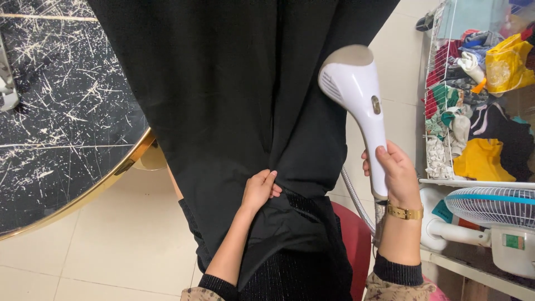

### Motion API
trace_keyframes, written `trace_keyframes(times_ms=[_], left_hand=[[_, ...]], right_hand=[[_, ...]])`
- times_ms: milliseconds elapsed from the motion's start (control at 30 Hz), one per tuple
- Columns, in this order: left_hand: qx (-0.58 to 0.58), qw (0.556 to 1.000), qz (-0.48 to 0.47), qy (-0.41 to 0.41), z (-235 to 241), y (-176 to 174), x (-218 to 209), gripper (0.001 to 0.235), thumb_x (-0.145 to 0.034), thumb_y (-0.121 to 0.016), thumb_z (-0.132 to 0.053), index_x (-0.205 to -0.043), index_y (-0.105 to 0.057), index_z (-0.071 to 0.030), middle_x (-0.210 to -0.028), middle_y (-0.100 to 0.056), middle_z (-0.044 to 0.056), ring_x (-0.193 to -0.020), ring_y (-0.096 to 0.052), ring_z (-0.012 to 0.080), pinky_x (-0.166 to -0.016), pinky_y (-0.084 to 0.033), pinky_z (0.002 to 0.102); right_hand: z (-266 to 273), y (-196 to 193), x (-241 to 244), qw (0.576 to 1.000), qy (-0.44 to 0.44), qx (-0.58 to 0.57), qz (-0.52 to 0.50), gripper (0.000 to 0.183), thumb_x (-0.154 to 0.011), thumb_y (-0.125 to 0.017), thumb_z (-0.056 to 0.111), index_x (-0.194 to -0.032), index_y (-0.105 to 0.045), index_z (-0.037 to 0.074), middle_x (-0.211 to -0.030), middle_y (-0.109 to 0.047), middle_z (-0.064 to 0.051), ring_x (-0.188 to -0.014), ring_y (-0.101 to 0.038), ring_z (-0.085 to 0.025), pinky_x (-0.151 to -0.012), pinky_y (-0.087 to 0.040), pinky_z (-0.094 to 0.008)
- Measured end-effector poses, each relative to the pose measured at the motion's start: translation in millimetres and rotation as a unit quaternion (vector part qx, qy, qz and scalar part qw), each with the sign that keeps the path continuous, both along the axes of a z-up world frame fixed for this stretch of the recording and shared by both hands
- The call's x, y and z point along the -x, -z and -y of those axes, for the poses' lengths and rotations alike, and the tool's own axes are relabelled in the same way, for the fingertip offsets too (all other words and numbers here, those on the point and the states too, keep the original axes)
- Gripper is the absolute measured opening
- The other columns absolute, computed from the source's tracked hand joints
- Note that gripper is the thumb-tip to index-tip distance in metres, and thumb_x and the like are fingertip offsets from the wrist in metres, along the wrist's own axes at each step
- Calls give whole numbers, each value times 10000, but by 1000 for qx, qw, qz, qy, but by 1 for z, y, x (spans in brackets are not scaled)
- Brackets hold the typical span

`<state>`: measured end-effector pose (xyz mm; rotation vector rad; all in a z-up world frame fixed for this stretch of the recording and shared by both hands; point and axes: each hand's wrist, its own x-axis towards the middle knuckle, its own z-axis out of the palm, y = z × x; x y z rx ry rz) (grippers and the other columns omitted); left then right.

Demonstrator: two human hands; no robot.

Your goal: The person uses a handheld garment steamer to remove wrinkles from a pair of black trousers hanging vertically. They hold the fabric with one hand while moving the steamer up and down the leg of the trousers.

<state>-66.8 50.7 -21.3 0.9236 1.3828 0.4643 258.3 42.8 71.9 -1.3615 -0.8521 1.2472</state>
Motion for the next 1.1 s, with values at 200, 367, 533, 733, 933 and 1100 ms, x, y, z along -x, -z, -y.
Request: trace_keyframes(times_ms=[200, 367, 533, 733, 933, 1100], left_hand=[[-3, 1000, 3, -8, -1, -1, 1, 350, -1066, -522, -231, -851, -703, -23, -762, -778, 171, -667, -774, 205, -590, -640, 276], [-7, 1000, 7, -7, -2, 0, 1, 353, -1067, -520, -227, -843, -698, -20, -761, -777, 177, -660, -773, 208, -580, -639, 273], [-10, 1000, 12, -6, -1, 7, 1, 342, -1068, -523, -231, -849, -693, -31, -765, -778, 175, -652, -770, 201, -576, -639, 275], [-15, 1000, 9, -2, -1, 8, 0, 336, -1067, -525, -233, -864, -700, -31, -762, -780, 173, -654, -772, 195, -578, -641, 271], [-20, 1000, 7, -1, 0, 6, 0, 340, -1068, -520, -245, -860, -695, -40, -751, -780, 162, -645, -770, 193, -572, -641, 275], [-31, 1000, -4, 6, -1, 3, -1, 352, -1068, -518, -248, -858, -706, -35, -719, -774, 147, -616, -757, 188, -563, -633, 273]], right_hand=[[-8, 3, 10, 999, 8, -21, -32, 350, -1071, -574, 229, -1302, -575, -34, -950, -677, -222, -708, -692, -258, -643, -631, -386], [13, 30, 21, 999, -20, 13, -25, 361, -1041, -592, 204, -1298, -573, -48, -889, -677, -210, -656, -686, -253, -598, -614, -372], [44, 39, 36, 994, -79, 81, 2, 398, -1019, -582, 175, -1335, -563, -66, -675, -658, -183, -521, -662, -244, -497, -572, -345], [63, 30, 49, 981, -108, 162, -6, 427, -983, -600, 126, -1357, -587, -78, -762, -690, -217, -572, -671, -250, -568, -590, -395], [45, 34, 41, 992, -61, 110, -5, 422, -981, -623, 126, -1353, -601, -71, -754, -697, -195, -598, -723, -252, -574, -625, -363], [7, 20, 37, 999, -35, 18, 6, 357, -1024, -598, 165, -1292, -603, -71, -856, -669, -209, -644, -690, -262, -579, -601, -374]])
